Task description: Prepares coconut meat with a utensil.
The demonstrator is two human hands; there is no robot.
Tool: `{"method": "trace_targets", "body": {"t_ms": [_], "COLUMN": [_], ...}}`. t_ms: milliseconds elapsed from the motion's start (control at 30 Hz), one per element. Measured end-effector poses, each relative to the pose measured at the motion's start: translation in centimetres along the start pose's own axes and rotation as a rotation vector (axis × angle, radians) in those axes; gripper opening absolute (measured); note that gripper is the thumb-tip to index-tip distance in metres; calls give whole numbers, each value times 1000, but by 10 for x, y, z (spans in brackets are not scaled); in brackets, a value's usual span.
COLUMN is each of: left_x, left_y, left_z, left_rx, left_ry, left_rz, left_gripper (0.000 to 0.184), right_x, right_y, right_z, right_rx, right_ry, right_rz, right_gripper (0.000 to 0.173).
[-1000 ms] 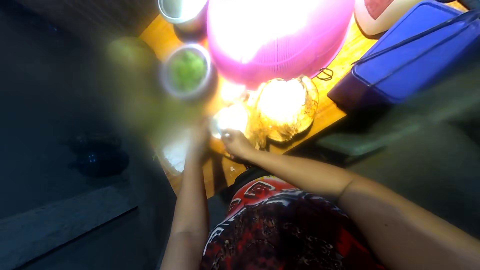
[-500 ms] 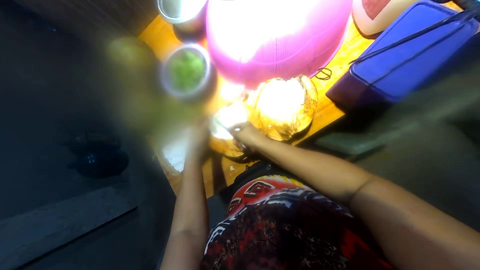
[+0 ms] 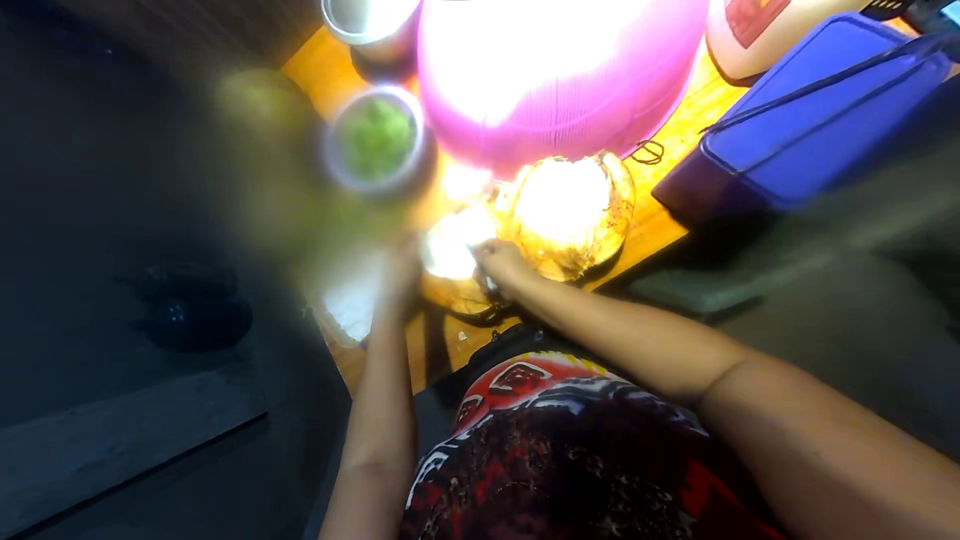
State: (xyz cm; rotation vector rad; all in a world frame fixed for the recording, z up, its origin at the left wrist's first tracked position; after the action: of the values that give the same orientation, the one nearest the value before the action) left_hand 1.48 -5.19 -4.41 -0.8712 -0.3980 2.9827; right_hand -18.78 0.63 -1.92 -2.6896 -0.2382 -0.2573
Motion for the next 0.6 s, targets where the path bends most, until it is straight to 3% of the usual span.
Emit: {"method": "trace_targets", "body": {"t_ms": [33, 100, 300, 433, 500, 533, 600], "left_x": [0, -1, 0, -1, -1, -1, -3], "left_y": [-1, -2, 1, -2, -1, 0, 0], "left_z": [2, 2, -5, -2, -3, -5, -5], "left_rx": [0, -3, 3, 18, 24, 26, 19], "left_ry": [7, 14, -6, -1, 0, 4, 21], "left_rz": [-5, -2, 10, 11, -11, -9, -5], "left_gripper": [29, 28, 27, 28, 28, 28, 29], "right_x": [9, 31, 13, 1, 16, 22, 23], "right_y": [17, 28, 14, 29, 30, 25, -1], "right_z": [10, 11, 2, 0, 7, 13, 9], "right_rx": [208, 395, 402, 438, 389, 281, -185], "right_ry": [10, -79, -262, -157, -154, -161, -166], "right_rz": [23, 8, -222, -9, -12, -61, -185], "right_gripper": [31, 33, 32, 31, 31, 31, 30]}}
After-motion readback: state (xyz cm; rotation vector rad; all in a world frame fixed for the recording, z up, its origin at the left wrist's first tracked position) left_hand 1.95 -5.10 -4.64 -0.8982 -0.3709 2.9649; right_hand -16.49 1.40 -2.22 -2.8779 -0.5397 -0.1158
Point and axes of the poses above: each hand's wrist, its own y-axis towards the middle knuckle, its own x-axis out of the palm, z = x × y, the point moved 1 cm from there along y, towards the middle knuckle, and after that the axes turned 2 degrees about x, right-handed, at the moved point
